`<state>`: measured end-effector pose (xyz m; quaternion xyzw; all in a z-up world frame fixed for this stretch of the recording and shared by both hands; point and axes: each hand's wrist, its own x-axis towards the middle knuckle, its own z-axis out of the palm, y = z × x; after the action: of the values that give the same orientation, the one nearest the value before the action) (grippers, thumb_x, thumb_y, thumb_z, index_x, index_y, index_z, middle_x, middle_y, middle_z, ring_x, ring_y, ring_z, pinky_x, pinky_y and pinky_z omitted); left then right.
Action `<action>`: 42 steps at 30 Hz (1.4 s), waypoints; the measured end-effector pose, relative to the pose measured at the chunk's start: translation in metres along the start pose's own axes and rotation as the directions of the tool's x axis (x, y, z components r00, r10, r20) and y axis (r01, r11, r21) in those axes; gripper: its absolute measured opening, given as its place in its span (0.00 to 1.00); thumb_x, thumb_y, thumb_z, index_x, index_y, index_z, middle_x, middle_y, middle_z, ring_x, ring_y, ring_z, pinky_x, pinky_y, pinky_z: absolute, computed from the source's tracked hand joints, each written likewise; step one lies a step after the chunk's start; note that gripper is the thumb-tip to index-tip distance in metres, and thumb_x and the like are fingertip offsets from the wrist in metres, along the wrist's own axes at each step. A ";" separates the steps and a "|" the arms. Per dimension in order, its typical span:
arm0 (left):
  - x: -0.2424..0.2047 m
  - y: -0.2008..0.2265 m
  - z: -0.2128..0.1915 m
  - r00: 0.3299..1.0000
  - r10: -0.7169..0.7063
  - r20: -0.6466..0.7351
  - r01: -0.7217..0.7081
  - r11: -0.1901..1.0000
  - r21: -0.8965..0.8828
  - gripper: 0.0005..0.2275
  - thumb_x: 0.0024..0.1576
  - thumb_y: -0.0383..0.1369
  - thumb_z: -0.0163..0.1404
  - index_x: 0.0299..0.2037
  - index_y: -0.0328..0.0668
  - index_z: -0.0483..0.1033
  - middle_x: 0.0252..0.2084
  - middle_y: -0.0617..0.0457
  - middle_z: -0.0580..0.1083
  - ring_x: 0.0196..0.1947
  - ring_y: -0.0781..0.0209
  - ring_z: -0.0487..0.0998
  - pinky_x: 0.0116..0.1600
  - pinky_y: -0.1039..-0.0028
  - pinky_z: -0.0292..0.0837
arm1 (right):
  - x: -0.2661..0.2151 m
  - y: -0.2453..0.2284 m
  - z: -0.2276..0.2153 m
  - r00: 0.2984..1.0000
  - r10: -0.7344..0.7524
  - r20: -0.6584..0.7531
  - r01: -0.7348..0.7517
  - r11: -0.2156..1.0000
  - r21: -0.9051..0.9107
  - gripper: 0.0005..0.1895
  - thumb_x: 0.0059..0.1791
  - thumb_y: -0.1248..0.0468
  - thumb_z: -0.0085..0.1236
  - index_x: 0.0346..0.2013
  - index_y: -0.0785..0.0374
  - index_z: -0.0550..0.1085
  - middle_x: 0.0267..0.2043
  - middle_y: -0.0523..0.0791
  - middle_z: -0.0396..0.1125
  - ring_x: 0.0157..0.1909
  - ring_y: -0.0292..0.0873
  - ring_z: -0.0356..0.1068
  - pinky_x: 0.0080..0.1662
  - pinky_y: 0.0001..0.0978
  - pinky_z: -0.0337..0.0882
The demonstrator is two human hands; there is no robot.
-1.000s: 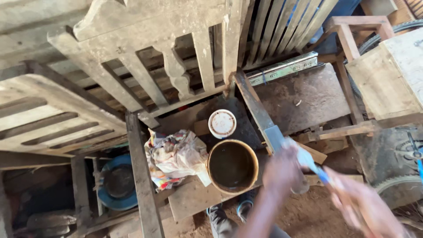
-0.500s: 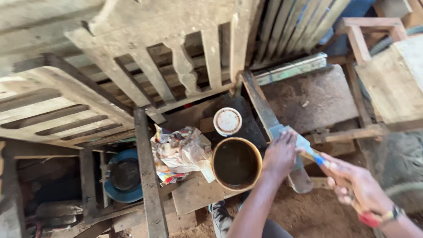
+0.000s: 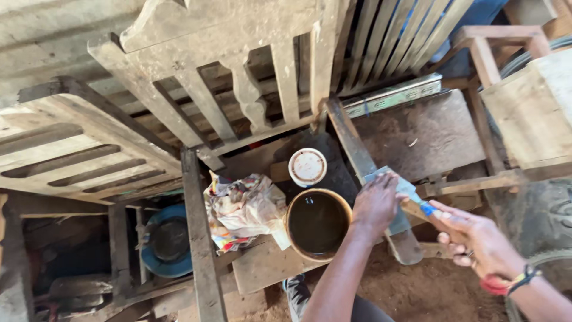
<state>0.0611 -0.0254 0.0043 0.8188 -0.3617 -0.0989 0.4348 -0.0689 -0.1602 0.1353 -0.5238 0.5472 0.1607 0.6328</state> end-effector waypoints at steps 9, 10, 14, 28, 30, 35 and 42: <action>-0.096 0.071 0.024 0.980 -0.064 0.188 0.084 0.992 -0.099 0.26 0.68 0.41 0.46 0.69 0.24 0.61 0.69 0.35 0.65 0.72 0.42 0.63 0.75 0.55 0.59 | -0.009 0.056 -0.058 0.853 0.494 -0.169 -0.316 0.746 0.586 0.26 0.61 0.67 0.21 0.74 0.67 0.56 0.40 0.50 0.67 0.33 0.42 0.68 0.31 0.29 0.67; -0.084 0.061 0.027 0.988 -0.063 0.140 0.064 0.998 -0.005 0.25 0.67 0.39 0.46 0.69 0.27 0.63 0.69 0.37 0.66 0.71 0.43 0.64 0.73 0.57 0.60 | -0.003 0.051 -0.055 0.947 0.299 -0.119 -0.239 0.902 0.360 0.24 0.60 0.60 0.31 0.70 0.65 0.61 0.34 0.48 0.66 0.27 0.40 0.64 0.25 0.30 0.62; -0.028 0.006 0.028 0.999 -0.041 0.030 0.038 0.996 0.077 0.24 0.63 0.41 0.48 0.63 0.31 0.70 0.66 0.40 0.70 0.66 0.46 0.70 0.67 0.58 0.64 | 0.018 0.024 -0.029 0.994 -0.062 0.094 0.062 0.998 0.002 0.27 0.55 0.54 0.52 0.71 0.45 0.74 0.28 0.40 0.62 0.20 0.31 0.52 0.20 0.26 0.53; -0.071 0.045 0.032 0.952 -0.141 0.272 0.125 0.989 0.075 0.25 0.61 0.39 0.49 0.66 0.35 0.68 0.70 0.42 0.65 0.70 0.48 0.65 0.69 0.58 0.63 | 0.004 0.068 -0.058 1.000 0.009 -0.028 -0.010 1.000 -0.011 0.26 0.54 0.58 0.48 0.67 0.61 0.70 0.32 0.42 0.67 0.23 0.34 0.57 0.24 0.28 0.57; -0.032 0.016 0.023 0.959 -0.153 0.239 0.136 0.987 0.086 0.24 0.57 0.39 0.51 0.63 0.36 0.70 0.67 0.41 0.68 0.66 0.46 0.69 0.64 0.60 0.67 | 0.014 0.035 -0.034 0.999 -0.051 0.015 0.053 0.993 -0.105 0.24 0.53 0.51 0.51 0.63 0.49 0.72 0.22 0.42 0.59 0.15 0.35 0.48 0.16 0.30 0.50; -0.013 0.000 0.012 1.000 0.007 -0.004 -0.007 0.999 0.050 0.24 0.62 0.43 0.49 0.62 0.32 0.70 0.62 0.40 0.73 0.61 0.43 0.73 0.63 0.56 0.70 | -0.003 -0.001 -0.001 0.998 -0.014 -0.053 0.011 0.999 -0.052 0.25 0.53 0.53 0.51 0.65 0.50 0.73 0.25 0.40 0.61 0.18 0.33 0.49 0.21 0.26 0.47; -0.112 0.064 0.024 0.995 0.094 -0.044 -0.076 0.948 0.308 0.27 0.63 0.46 0.46 0.64 0.31 0.67 0.64 0.42 0.72 0.64 0.49 0.74 0.65 0.62 0.71 | 0.002 0.073 -0.049 0.861 0.499 -0.095 -0.299 0.649 0.700 0.27 0.62 0.65 0.17 0.73 0.69 0.55 0.42 0.52 0.66 0.37 0.45 0.66 0.35 0.29 0.64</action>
<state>-0.0630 0.0124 0.0232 0.8625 -0.3948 0.0009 0.3168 -0.1507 -0.1727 0.1052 -0.1461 0.7536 0.0169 0.6407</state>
